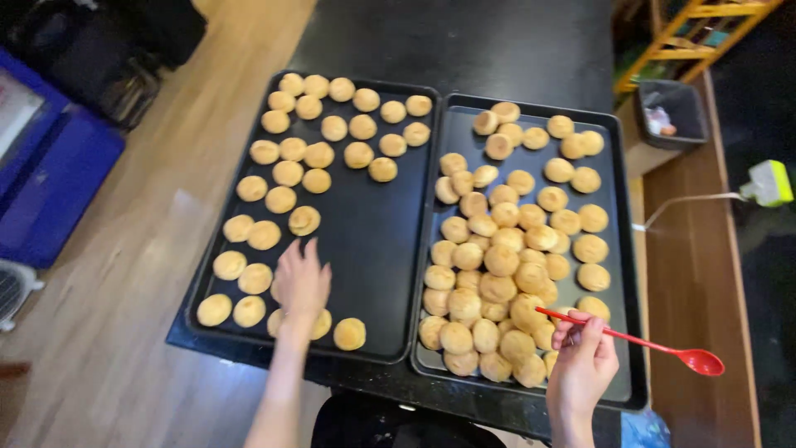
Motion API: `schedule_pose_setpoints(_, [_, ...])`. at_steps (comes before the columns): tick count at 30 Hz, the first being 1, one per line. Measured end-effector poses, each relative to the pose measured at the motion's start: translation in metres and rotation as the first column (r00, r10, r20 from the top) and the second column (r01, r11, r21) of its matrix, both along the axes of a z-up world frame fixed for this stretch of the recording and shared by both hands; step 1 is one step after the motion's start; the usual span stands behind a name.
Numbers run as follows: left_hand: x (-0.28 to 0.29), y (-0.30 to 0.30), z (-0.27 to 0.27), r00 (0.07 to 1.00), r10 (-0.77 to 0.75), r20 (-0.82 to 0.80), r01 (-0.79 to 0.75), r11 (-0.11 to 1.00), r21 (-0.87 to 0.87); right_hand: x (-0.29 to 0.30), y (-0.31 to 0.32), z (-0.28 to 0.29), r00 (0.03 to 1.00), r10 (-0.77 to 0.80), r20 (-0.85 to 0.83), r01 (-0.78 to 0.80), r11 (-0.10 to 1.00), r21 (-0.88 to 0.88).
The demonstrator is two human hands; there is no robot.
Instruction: Poking holes in the bottom of pastry shells with a spoon handle and arranging them on a tray
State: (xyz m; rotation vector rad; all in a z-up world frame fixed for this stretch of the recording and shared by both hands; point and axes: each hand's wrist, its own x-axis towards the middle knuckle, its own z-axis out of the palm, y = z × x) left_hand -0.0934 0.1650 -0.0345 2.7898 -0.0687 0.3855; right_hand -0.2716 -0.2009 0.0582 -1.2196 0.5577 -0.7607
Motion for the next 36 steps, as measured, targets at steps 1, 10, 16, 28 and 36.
schedule_pose_setpoints(1, [-0.014,0.033,-0.019,0.997,-0.034,-0.076,0.046,0.984,0.170,0.007,0.008,0.003,1.000,0.023,-0.019,-0.023,0.999,-0.022])
schedule_pose_setpoints(10, [-0.048,-0.006,0.101,0.915,-0.205,-0.348,-0.287,0.279,-0.917,0.044,0.135,0.066,0.942,0.316,-0.116,-0.337,0.878,-0.340])
schedule_pose_setpoints(16, [-0.067,-0.090,0.189,0.866,-0.427,-0.260,-0.242,0.095,-0.966,0.046,0.176,0.110,0.937,0.348,-0.041,-0.259,0.610,-0.749])
schedule_pose_setpoints(28, [-0.082,-0.155,0.158,0.607,-0.782,-0.140,-0.058,0.132,-0.990,0.009,0.154,0.068,0.997,-0.076,0.004,0.076,0.991,-0.110])
schedule_pose_setpoints(36, [-0.093,-0.201,0.146,0.555,-0.810,0.190,0.531,0.169,-0.830,-0.024,0.071,0.016,0.977,-0.008,-0.215,0.026,0.997,0.077])
